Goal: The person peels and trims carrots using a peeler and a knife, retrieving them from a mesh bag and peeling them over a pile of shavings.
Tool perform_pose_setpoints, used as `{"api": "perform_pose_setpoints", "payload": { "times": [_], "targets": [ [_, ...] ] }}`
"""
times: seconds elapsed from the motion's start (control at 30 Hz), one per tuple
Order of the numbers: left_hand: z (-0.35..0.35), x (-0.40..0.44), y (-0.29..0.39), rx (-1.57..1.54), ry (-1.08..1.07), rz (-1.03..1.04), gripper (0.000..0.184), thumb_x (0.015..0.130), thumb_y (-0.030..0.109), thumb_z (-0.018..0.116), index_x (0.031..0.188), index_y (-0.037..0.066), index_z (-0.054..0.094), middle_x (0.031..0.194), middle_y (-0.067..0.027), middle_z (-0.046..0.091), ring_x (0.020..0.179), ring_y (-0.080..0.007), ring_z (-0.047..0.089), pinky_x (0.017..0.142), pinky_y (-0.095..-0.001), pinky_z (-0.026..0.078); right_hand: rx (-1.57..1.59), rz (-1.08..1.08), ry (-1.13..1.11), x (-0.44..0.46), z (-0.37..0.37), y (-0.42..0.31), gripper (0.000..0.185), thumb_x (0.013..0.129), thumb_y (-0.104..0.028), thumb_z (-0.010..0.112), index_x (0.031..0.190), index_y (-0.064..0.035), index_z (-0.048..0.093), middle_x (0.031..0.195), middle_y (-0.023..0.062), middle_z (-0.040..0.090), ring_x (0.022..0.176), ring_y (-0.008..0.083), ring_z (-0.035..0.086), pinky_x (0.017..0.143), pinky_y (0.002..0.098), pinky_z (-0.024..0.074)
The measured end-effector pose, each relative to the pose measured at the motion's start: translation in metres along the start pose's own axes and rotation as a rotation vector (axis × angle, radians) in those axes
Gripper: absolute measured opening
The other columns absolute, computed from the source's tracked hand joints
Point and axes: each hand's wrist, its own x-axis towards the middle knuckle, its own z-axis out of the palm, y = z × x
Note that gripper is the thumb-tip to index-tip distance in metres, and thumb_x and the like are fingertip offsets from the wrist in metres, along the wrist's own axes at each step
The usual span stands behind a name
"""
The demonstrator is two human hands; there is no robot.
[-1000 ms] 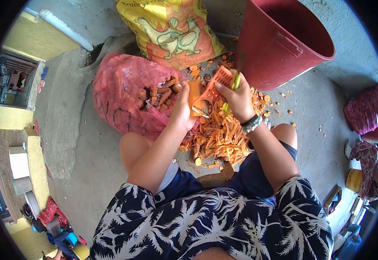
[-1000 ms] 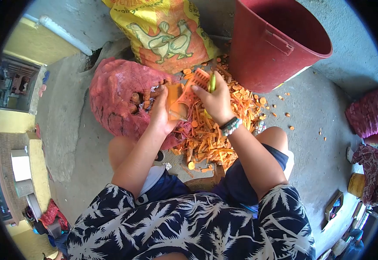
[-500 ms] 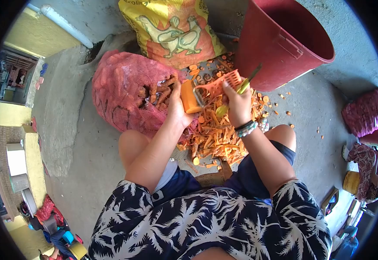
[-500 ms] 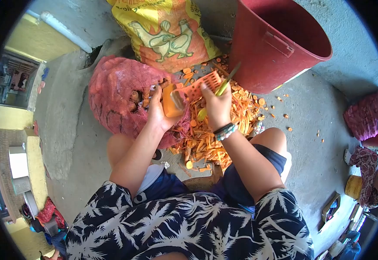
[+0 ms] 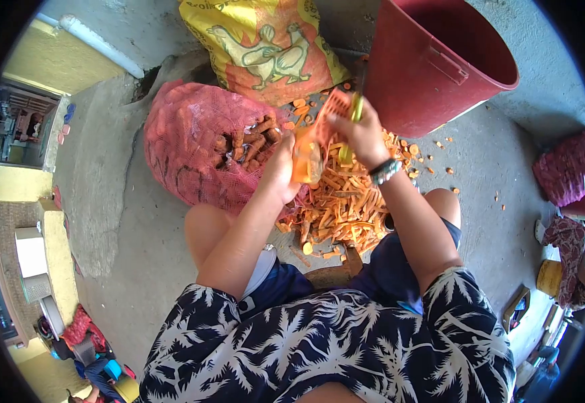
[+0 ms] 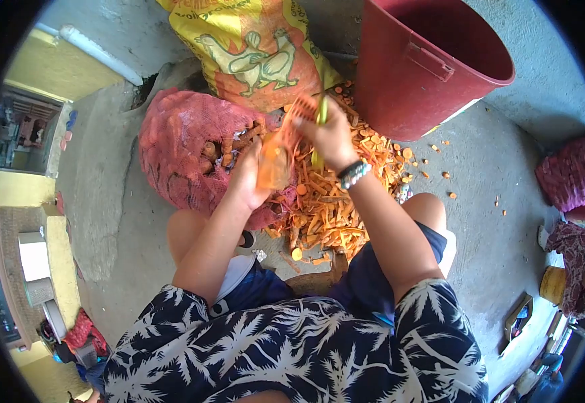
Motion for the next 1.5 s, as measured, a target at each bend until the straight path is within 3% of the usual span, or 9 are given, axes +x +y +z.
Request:
{"api": "perform_pose_setpoints", "payload": {
  "times": [0.07, 0.13, 0.2, 0.7, 0.8, 0.87, 0.93, 1.13, 1.5],
  "targets": [
    [-0.006, 0.000, -0.002, 0.009, -0.172, -0.043, 0.041, 0.093, 0.038, 0.035, 0.117, 0.007, 0.047, 0.104, -0.0075, 0.058, 0.093, -0.0192, 0.057, 0.078, -0.0348, 0.048, -0.054, -0.294, 0.178, 0.041, -0.029, 0.025, 0.022, 0.078, -0.002, 0.062, 0.097, -0.0058, 0.051, 0.072, 0.0006, 0.057, 0.052, 0.0048, 0.049, 0.042, 0.0182, 0.0390],
    [0.001, -0.011, 0.001, -0.008, -0.116, -0.168, 0.040, 0.093, 0.039, 0.038, 0.115, 0.007, 0.048, 0.100, -0.0062, 0.058, 0.090, -0.0188, 0.058, 0.074, -0.0342, 0.050, -0.047, -0.182, 0.421, 0.057, -0.053, 0.023, 0.020, 0.076, 0.002, 0.062, 0.092, -0.0043, 0.051, 0.081, 0.0024, 0.057, 0.073, 0.0103, 0.057, 0.062, 0.0229, 0.0487],
    [0.007, -0.014, 0.004, -0.055, 0.033, -0.121, 0.043, 0.092, 0.043, 0.038, 0.113, 0.007, 0.049, 0.098, -0.0055, 0.058, 0.088, -0.0193, 0.058, 0.074, -0.0361, 0.049, 0.159, -0.091, 0.454, 0.049, -0.057, 0.021, 0.021, 0.078, -0.001, 0.061, 0.093, -0.0048, 0.048, 0.082, 0.0033, 0.058, 0.064, 0.0104, 0.056, 0.050, 0.0224, 0.0465],
    [0.016, 0.005, -0.008, -0.241, 0.216, 0.063, 0.044, 0.094, 0.044, 0.023, 0.113, 0.012, 0.047, 0.101, -0.0089, 0.055, 0.093, -0.0202, 0.054, 0.082, -0.0364, 0.045, 0.096, -0.033, 0.253, -0.040, 0.019, 0.016, 0.026, 0.079, 0.001, 0.060, 0.102, -0.0023, 0.048, 0.089, 0.0046, 0.060, 0.079, 0.0104, 0.057, 0.069, 0.0239, 0.0476],
    [0.015, 0.006, -0.010, -0.151, 0.191, 0.099, 0.045, 0.094, 0.045, 0.025, 0.114, 0.010, 0.047, 0.098, -0.0083, 0.055, 0.092, -0.0202, 0.055, 0.080, -0.0368, 0.045, -0.027, -0.086, 0.186, -0.034, 0.014, 0.011, 0.025, 0.078, 0.003, 0.060, 0.101, -0.0007, 0.050, 0.088, 0.0050, 0.059, 0.079, 0.0104, 0.057, 0.068, 0.0244, 0.0479],
    [0.015, 0.004, -0.009, -0.045, 0.181, 0.130, 0.046, 0.093, 0.046, 0.028, 0.115, 0.010, 0.047, 0.095, -0.0078, 0.055, 0.089, -0.0203, 0.056, 0.077, -0.0369, 0.047, 0.019, -0.173, 0.110, -0.021, 0.007, 0.007, 0.030, 0.079, -0.003, 0.063, 0.105, -0.0022, 0.048, 0.082, 0.0025, 0.059, 0.059, 0.0046, 0.052, 0.047, 0.0176, 0.0410],
    [0.020, -0.004, 0.001, 0.116, 0.120, 0.008, 0.045, 0.092, 0.045, 0.034, 0.114, 0.008, 0.048, 0.094, -0.0081, 0.057, 0.083, -0.0208, 0.057, 0.070, -0.0365, 0.049, -0.028, 0.067, 0.000, -0.015, -0.001, -0.015, 0.031, 0.077, -0.004, 0.064, 0.105, -0.0033, 0.049, 0.078, 0.0035, 0.059, 0.055, 0.0054, 0.051, 0.045, 0.0178, 0.0402],
    [0.009, -0.013, 0.008, 0.037, -0.059, -0.141, 0.051, 0.090, 0.049, 0.036, 0.112, 0.005, 0.048, 0.090, -0.0120, 0.058, 0.079, -0.0232, 0.060, 0.064, -0.0381, 0.051, 0.149, -0.154, 0.421, 0.047, -0.053, 0.015, 0.018, 0.078, -0.003, 0.063, 0.091, -0.0034, 0.050, 0.077, 0.0029, 0.060, 0.058, 0.0071, 0.054, 0.047, 0.0205, 0.0423],
    [0.010, 0.004, 0.003, -0.065, 0.106, 0.001, 0.037, 0.092, 0.036, 0.039, 0.111, 0.006, 0.051, 0.098, -0.0077, 0.058, 0.084, -0.0196, 0.058, 0.072, -0.0349, 0.049, 0.090, 0.002, 0.130, -0.026, 0.010, 0.010, 0.028, 0.079, 0.001, 0.061, 0.104, -0.0029, 0.050, 0.089, 0.0034, 0.059, 0.077, 0.0106, 0.058, 0.065, 0.0239, 0.0503]
  ]
}}
